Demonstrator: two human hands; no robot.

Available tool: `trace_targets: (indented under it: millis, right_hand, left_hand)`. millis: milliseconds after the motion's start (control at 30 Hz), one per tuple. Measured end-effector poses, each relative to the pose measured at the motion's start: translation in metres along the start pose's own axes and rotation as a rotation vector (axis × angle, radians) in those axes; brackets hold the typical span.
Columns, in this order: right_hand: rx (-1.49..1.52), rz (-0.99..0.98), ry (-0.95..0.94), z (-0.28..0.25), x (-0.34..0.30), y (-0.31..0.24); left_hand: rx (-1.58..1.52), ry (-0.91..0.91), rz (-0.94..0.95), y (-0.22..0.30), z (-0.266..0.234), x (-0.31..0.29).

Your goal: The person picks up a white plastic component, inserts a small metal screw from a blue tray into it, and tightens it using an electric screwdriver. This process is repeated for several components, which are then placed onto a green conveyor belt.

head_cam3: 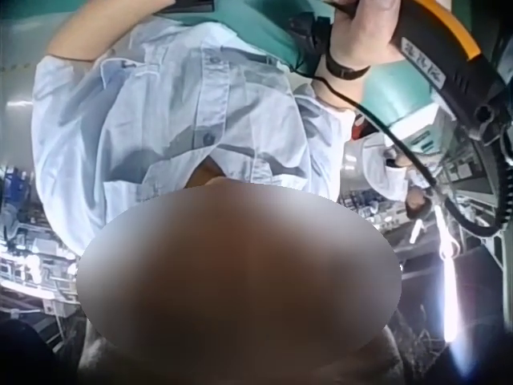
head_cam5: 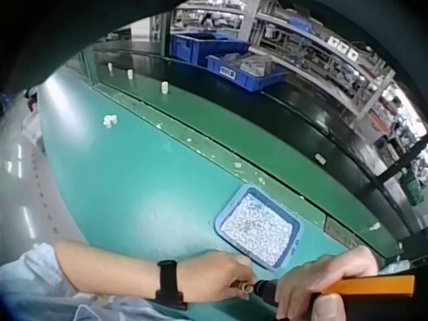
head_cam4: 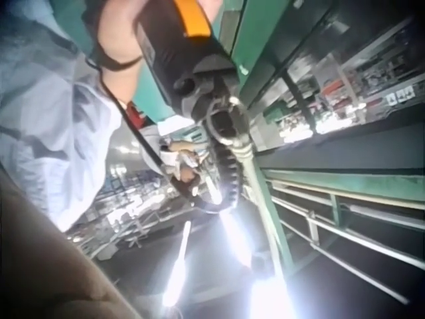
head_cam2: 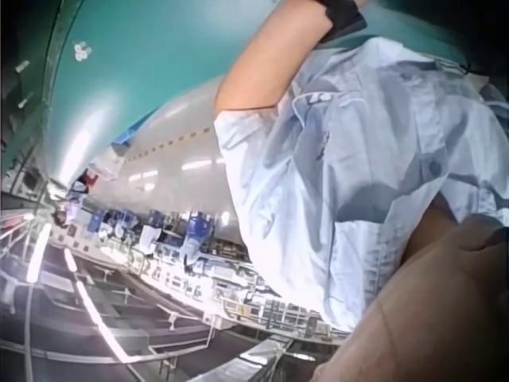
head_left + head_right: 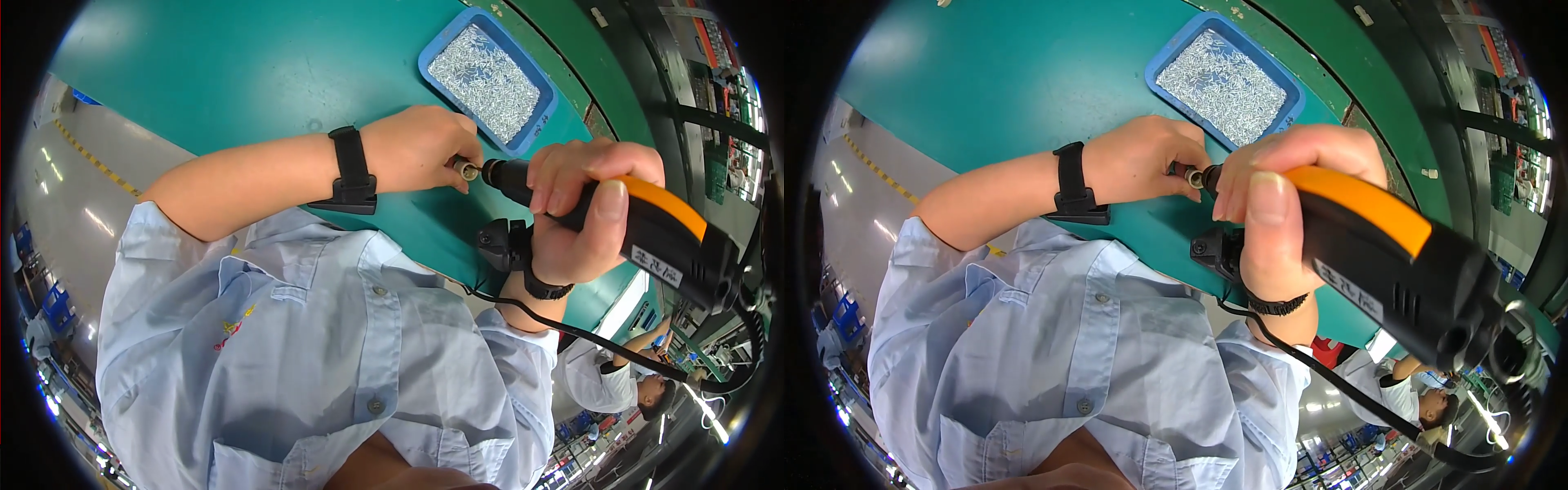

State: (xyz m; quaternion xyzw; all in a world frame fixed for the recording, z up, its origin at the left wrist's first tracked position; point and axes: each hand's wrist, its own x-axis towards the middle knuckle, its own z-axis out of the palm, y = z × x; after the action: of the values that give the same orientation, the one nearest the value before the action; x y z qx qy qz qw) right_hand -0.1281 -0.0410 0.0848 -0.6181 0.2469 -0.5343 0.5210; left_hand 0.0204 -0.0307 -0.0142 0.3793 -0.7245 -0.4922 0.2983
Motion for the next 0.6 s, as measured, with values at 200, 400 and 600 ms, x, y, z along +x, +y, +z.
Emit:
trace_targets:
  millis: [200,400,600]
  right_hand:
    - [-0.119,0.032,-0.014,0.004,0.000,0.000]
    - [-0.148,0.014,-0.048,0.004,-0.001,0.000]
    - [0.248,-0.139,-0.228,-0.031,0.016,-0.036]
  left_hand:
    - [0.012,0.024,0.064,-0.001,0.000,0.000]
    - [0.050,0.014,0.060,-0.001,0.002,0.000]
    - [0.055,0.019,0.118,-0.005,0.009,-0.004]
